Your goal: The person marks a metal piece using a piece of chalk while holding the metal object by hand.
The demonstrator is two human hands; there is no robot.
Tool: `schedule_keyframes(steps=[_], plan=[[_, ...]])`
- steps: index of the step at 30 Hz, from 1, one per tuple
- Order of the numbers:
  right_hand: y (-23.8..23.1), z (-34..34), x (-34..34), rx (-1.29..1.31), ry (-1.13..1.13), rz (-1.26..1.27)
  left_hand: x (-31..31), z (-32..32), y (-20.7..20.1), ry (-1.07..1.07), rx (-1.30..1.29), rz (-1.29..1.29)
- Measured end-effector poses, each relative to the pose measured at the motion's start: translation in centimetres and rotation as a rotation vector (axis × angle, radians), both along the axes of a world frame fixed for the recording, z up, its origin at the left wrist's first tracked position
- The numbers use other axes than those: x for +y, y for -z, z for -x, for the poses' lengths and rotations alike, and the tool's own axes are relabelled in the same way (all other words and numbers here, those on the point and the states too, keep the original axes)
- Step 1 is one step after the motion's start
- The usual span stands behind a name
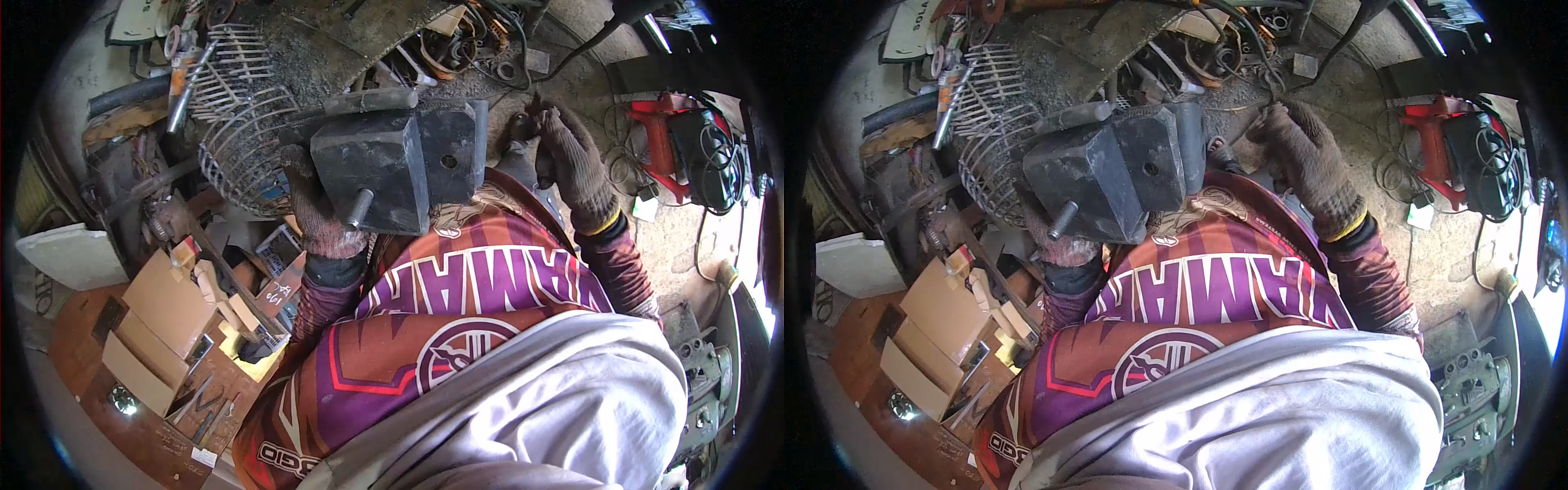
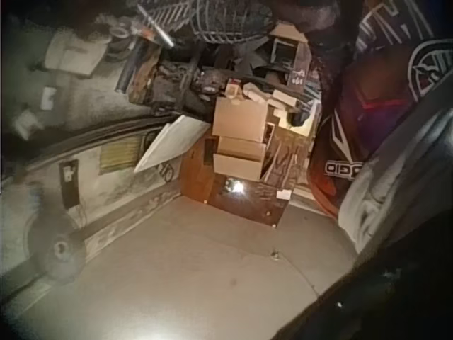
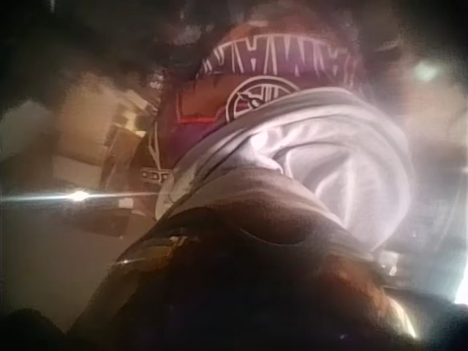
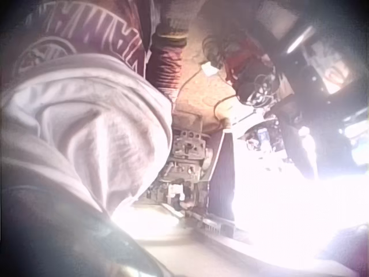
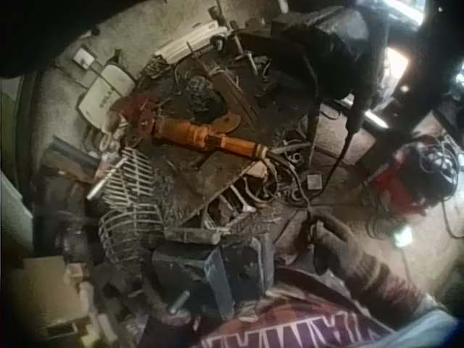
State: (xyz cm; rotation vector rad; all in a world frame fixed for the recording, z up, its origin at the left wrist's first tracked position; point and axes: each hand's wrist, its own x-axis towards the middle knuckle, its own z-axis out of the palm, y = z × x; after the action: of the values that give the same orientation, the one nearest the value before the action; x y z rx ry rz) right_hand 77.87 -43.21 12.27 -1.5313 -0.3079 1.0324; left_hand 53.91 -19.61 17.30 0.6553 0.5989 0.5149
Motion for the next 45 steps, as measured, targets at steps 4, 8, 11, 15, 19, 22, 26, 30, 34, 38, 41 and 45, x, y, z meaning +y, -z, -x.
schedule_keyframes(steps=[4,8,11,15,19,22,26,30,34,38,41,45], plan=[[1.5,-0.3,-2.1,0.366,-0.017,0.283,-0.3,-0.7,0.3,0.073,0.008,0.020],[2.3,0.3,-3.6,0.420,0.083,0.168,-0.8,-2.5,-0.2,-0.042,0.324,-0.172],[0.9,1.0,-3.4,0.418,0.070,0.300,-0.5,-3.0,0.0,-0.094,0.157,0.142],[-1.1,0.7,-1.7,0.308,0.232,0.190,0.2,-2.7,0.2,-0.019,0.136,0.123],[-3.5,1.1,-1.1,0.173,-0.005,0.358,0.3,-3.1,0.3,0.069,-0.074,0.088],[-4.7,0.9,-0.3,-0.404,-0.125,0.176,-0.4,-3.1,0.4,0.057,-0.006,-0.069],[-8.4,1.1,1.8,-0.673,-0.131,0.029,-0.4,-3.8,0.7,-0.077,0.271,-0.229],[-9.4,0.5,2.7,-0.748,-0.223,0.001,-0.7,-4.6,-0.4,-0.213,0.196,-0.009],[-11.3,-0.3,3.8,-1.012,-0.418,-0.007,-0.3,-4.1,0.4,-0.094,0.321,-0.505],[-12.3,0.2,5.2,-1.137,-0.393,-0.011,-0.4,-3.8,0.7,-0.045,0.497,-1.110],[-11.7,0.4,5.6,-1.222,-0.450,-0.001,-0.7,-4.7,-0.7,-0.176,0.294,-0.442],[-11.2,0.2,6.2,-1.360,-0.539,-0.007,-0.6,-4.0,0.8,-0.050,0.518,-1.015]])
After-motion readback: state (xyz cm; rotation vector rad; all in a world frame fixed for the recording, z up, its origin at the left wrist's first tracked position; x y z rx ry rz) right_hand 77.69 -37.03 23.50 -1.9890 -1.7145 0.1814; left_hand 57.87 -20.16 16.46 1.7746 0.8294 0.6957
